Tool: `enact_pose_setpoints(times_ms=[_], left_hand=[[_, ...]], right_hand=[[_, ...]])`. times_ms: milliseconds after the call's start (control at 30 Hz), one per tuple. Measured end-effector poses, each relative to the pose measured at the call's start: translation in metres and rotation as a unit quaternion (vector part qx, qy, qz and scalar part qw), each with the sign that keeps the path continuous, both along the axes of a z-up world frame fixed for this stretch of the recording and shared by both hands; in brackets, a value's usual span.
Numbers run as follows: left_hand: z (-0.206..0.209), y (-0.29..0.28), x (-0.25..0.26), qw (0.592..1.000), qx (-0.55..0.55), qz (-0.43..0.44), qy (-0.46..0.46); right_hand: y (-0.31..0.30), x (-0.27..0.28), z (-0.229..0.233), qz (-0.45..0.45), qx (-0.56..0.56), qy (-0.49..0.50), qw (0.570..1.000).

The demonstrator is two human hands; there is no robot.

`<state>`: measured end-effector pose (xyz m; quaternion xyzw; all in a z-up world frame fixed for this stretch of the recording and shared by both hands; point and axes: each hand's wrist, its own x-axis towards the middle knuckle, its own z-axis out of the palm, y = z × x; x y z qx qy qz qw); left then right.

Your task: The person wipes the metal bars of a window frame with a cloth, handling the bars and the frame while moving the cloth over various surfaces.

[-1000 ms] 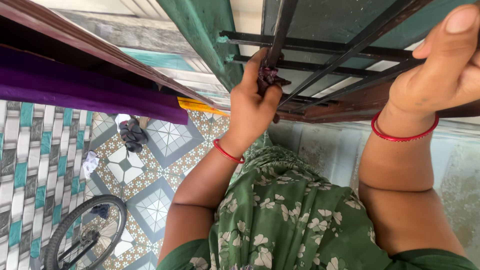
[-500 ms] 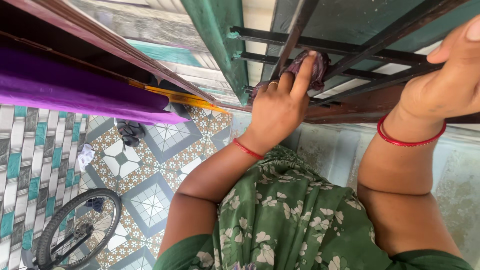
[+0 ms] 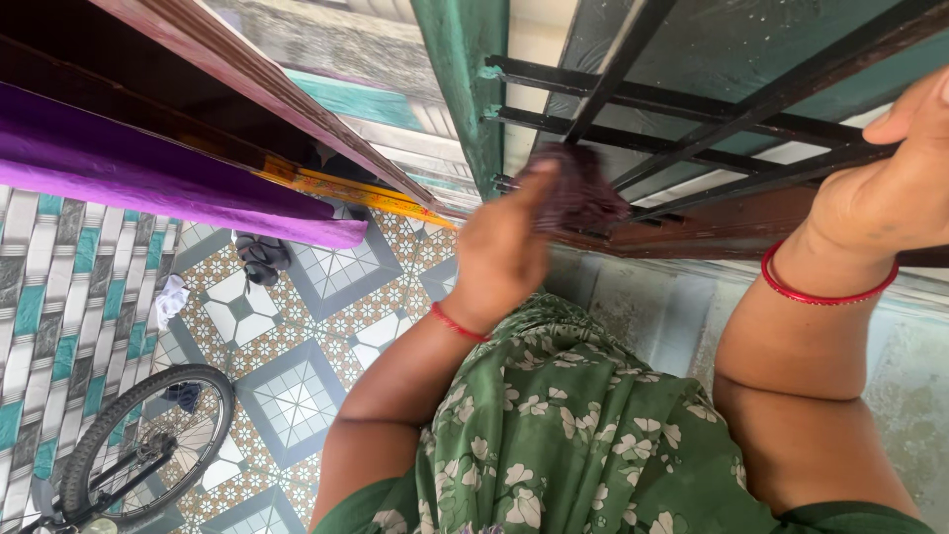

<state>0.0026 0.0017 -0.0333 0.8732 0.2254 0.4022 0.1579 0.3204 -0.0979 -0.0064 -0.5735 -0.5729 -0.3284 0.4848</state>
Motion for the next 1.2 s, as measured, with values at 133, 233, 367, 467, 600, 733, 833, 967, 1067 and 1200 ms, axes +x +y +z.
enact_pose_setpoints(times_ms=[133, 233, 367, 467, 600, 733, 833, 967, 1067, 1200], left_hand=[[0.003, 0.009, -0.009, 0.991, -0.042, 0.095, -0.089], [-0.001, 0.025, 0.019, 0.99, -0.114, 0.085, -0.014], [-0.001, 0.031, 0.045, 0.981, -0.189, 0.051, 0.008], [-0.004, 0.032, 0.032, 0.962, -0.26, -0.035, -0.068], [-0.018, 0.017, 0.029, 0.841, -0.501, -0.117, -0.166], [-0.039, -0.005, 0.011, 0.928, -0.302, -0.034, -0.214], [-0.035, -0.026, 0.0, 0.816, -0.517, -0.128, -0.226], [0.001, -0.034, 0.004, 0.885, -0.364, -0.272, -0.098], [0.03, -0.035, 0.026, 0.897, -0.288, -0.327, 0.079], [0.059, -0.024, 0.037, 0.959, -0.168, -0.218, 0.067]], right_hand=[[-0.003, 0.01, -0.015, -0.023, -0.009, -0.019, 1.0], [-0.005, 0.015, -0.022, -0.017, 0.003, -0.011, 1.0], [-0.006, 0.013, -0.02, -0.025, -0.006, -0.011, 1.0], [-0.009, 0.002, -0.014, -0.033, -0.035, 0.012, 0.999], [-0.003, -0.005, -0.003, -0.069, 0.001, -0.024, 0.997], [-0.033, -0.046, -0.013, -0.015, 0.006, -0.003, 1.0], [-0.055, -0.084, -0.035, 0.106, -0.072, -0.006, 0.992], [-0.062, -0.109, -0.059, 0.23, -0.233, 0.037, 0.944], [-0.068, -0.112, -0.066, 0.279, -0.242, 0.114, 0.922], [-0.085, -0.106, -0.043, 0.102, -0.17, 0.087, 0.976]])
